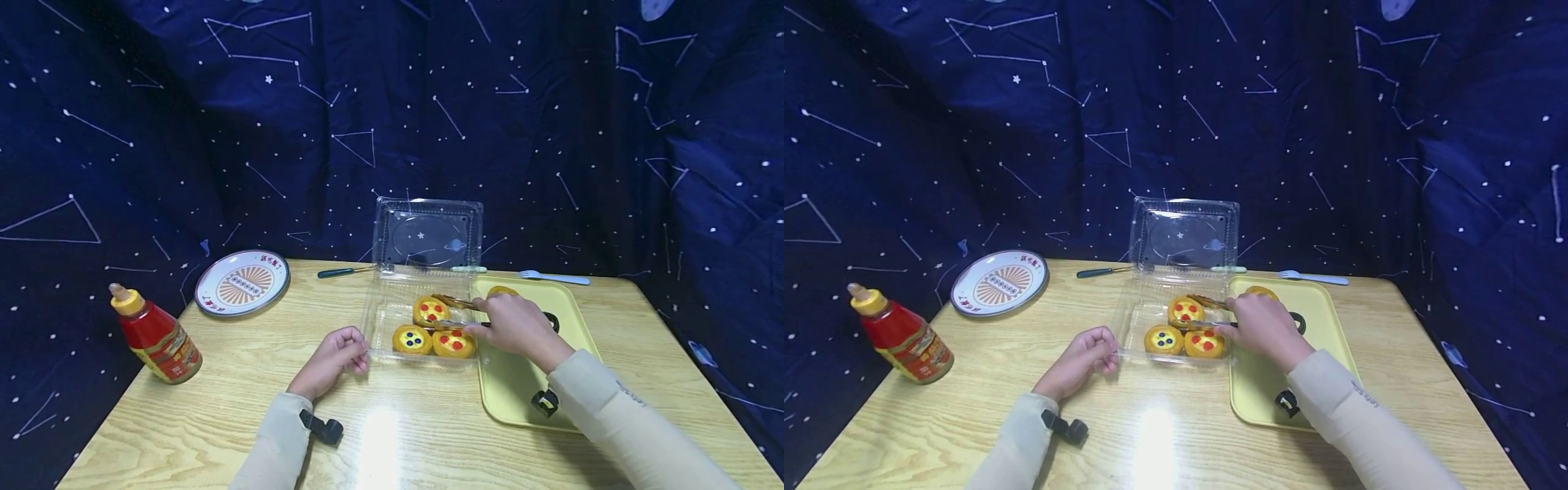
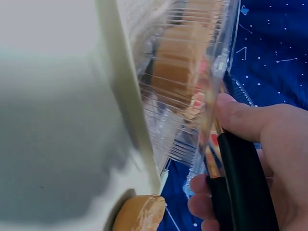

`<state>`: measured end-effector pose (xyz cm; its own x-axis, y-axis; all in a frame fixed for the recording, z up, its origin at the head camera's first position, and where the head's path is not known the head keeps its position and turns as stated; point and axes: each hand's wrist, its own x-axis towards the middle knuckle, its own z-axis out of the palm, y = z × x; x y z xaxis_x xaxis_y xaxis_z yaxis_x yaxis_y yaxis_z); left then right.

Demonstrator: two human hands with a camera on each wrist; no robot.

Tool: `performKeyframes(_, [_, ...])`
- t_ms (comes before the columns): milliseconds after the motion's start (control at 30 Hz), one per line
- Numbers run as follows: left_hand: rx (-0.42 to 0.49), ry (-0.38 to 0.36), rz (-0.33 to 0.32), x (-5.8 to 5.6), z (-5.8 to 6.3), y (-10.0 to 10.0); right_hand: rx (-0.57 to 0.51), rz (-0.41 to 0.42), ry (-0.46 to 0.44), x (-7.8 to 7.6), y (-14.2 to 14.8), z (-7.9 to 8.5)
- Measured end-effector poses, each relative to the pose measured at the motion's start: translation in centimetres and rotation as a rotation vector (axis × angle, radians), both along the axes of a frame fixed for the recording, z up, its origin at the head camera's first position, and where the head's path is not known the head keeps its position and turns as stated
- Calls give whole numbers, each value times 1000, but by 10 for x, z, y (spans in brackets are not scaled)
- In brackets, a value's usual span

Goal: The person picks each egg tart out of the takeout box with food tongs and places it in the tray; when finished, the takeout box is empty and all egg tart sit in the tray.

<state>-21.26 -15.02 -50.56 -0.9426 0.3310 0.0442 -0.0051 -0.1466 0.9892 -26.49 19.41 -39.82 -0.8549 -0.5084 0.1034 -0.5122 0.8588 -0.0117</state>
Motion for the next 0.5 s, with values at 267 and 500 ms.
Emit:
performKeyframes(267, [1,0,-7,2,2,1,-56,12,72,2,2,-4])
performKeyframes(500, [-2,9,-10,1,1,0,-104,3,134,9,9,6])
